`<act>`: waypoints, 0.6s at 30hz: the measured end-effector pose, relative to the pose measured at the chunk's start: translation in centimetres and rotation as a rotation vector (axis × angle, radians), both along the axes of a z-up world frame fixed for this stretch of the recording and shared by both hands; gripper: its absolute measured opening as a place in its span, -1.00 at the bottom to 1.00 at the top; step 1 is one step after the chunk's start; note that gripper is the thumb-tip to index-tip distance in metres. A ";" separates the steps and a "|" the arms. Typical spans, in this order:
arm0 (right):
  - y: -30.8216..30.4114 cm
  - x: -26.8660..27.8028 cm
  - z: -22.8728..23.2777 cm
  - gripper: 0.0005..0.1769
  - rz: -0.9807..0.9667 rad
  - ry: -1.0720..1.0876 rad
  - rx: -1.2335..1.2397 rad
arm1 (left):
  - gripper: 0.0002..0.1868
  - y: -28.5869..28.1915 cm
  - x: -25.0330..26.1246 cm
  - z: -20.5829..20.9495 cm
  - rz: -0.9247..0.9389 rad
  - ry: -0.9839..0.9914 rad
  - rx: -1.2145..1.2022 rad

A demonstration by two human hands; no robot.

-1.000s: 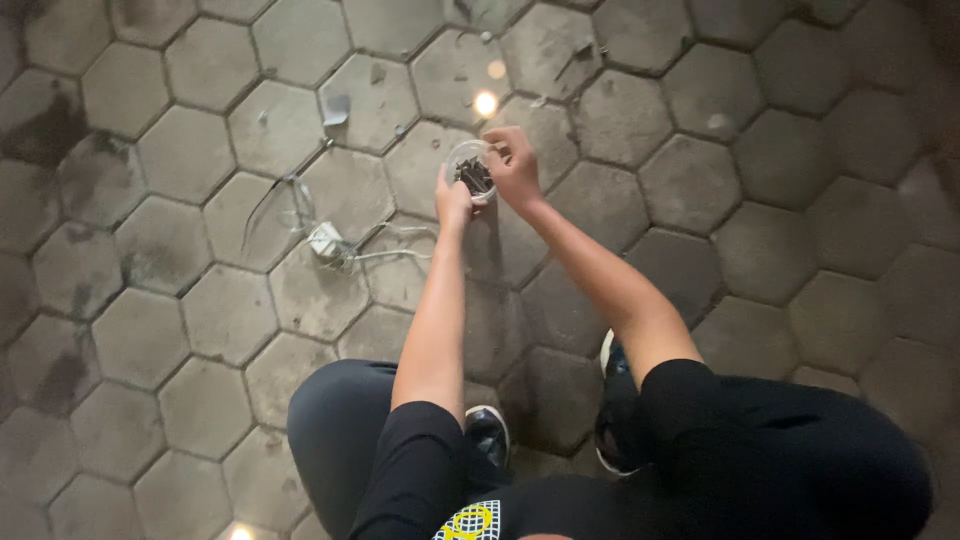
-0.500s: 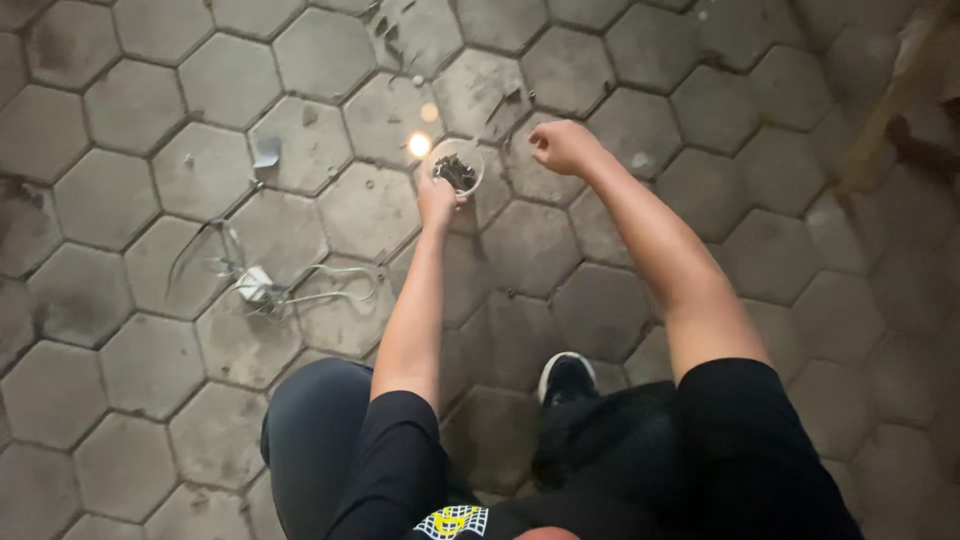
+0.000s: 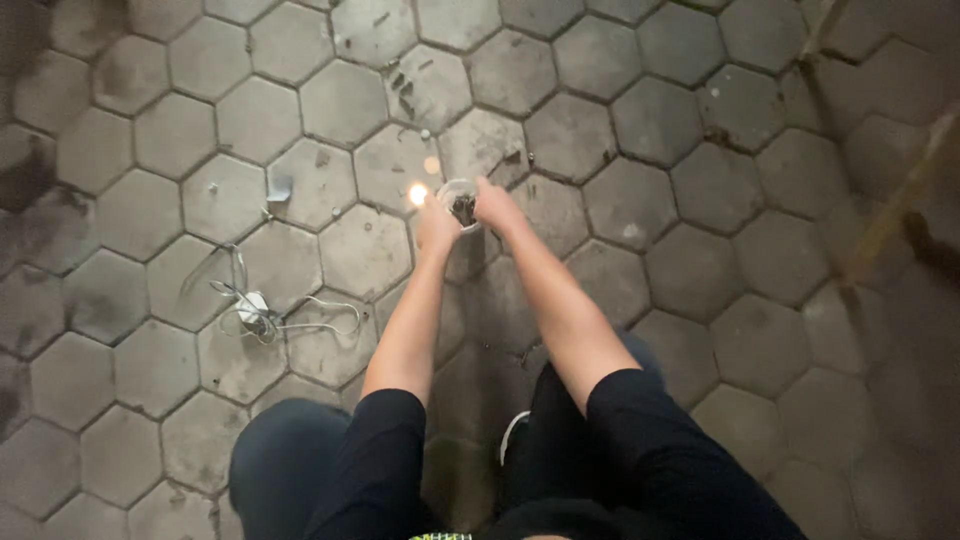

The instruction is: The person sorts metal hardware into a plastic cup.

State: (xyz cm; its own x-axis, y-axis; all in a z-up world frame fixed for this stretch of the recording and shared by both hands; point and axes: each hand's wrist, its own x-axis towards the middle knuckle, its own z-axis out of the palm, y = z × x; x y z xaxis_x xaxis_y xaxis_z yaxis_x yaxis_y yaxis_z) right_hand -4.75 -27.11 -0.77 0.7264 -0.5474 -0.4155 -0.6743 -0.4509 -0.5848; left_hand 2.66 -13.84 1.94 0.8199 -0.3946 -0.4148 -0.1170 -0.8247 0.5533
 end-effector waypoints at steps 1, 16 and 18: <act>0.3 0.7 -1.1 -0.58 0.007 -0.009 0.007 | -0.44 -0.1 0.5 -0.2 0.007 -0.009 0.007; -0.8 2.4 -1.2 -0.62 -0.047 -0.047 -0.016 | -0.53 -2.8 1.0 -1.0 0.107 -0.035 -0.058; -0.5 2.2 0.4 -0.62 -0.061 -0.011 -0.005 | -0.49 -2.8 0.7 -1.4 0.141 -0.042 -0.047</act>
State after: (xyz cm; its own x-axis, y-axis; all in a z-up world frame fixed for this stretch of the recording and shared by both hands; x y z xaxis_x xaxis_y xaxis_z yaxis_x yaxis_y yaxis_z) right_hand -2.52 -27.59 -0.42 0.6961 -0.5933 -0.4043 -0.6941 -0.4120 -0.5903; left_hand 3.38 -16.62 0.58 0.8846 -0.2928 -0.3630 -0.0257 -0.8078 0.5888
